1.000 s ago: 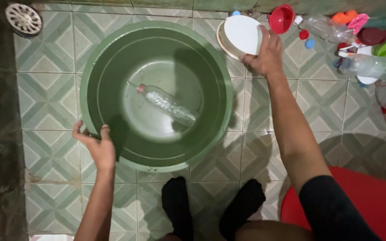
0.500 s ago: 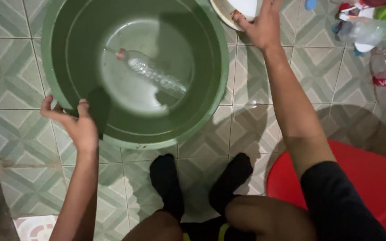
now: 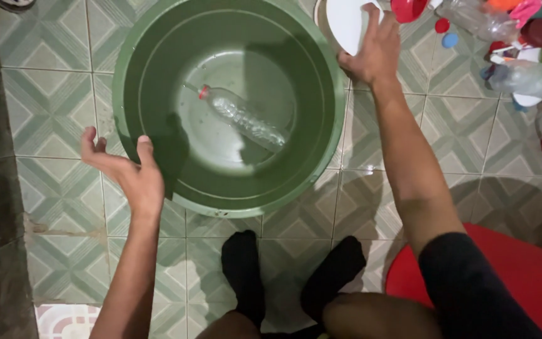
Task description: Collecting various plastic items into a basin and cleaning the bathroom floor using a brush and water.
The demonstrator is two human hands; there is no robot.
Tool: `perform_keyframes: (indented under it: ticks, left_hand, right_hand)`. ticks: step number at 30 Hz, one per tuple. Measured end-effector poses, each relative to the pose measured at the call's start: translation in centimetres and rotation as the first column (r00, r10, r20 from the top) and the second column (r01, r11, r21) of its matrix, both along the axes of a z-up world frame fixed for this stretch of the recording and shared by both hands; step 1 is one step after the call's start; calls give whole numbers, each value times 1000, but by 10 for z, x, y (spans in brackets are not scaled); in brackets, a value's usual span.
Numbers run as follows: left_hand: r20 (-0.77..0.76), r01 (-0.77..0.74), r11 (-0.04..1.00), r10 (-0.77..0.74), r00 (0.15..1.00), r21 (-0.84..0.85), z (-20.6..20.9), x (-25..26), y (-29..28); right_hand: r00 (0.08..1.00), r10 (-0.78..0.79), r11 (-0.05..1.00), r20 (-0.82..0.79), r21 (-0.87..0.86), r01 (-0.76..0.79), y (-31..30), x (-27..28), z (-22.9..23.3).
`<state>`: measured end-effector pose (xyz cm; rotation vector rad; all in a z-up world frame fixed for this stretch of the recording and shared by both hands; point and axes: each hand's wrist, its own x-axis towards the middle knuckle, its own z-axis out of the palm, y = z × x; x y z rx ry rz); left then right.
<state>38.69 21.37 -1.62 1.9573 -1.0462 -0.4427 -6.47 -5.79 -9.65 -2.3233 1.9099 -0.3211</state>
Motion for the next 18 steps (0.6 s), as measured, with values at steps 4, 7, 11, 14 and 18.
perform_keyframes:
  ticks: [4, 7, 11, 14, 18]
  left_hand:
    - [95, 78, 988, -65, 993, -137, 16, -5, -1]
    - [56, 86, 986, -79, 995, -144, 29, -16, -1]
    - [-97, 172, 968, -191, 977, -181, 39, -39, -15]
    - [-278, 275, 947, -312, 909, -164, 46, -68, -34]
    - [-618, 405, 899, -416, 667, -168, 50, -116, -62]
  right_hand:
    - [991, 27, 996, 133, -85, -15, 1, -21, 25]
    - [968, 87, 965, 236, -263, -22, -3, -49, 21]
    - [674, 37, 990, 738, -121, 78, 11, -39, 64]
    - [239, -144, 985, 960, 162, -55, 25, -12, 87]
    - [-75, -506, 773, 859, 412, -482, 59, 43, 74]
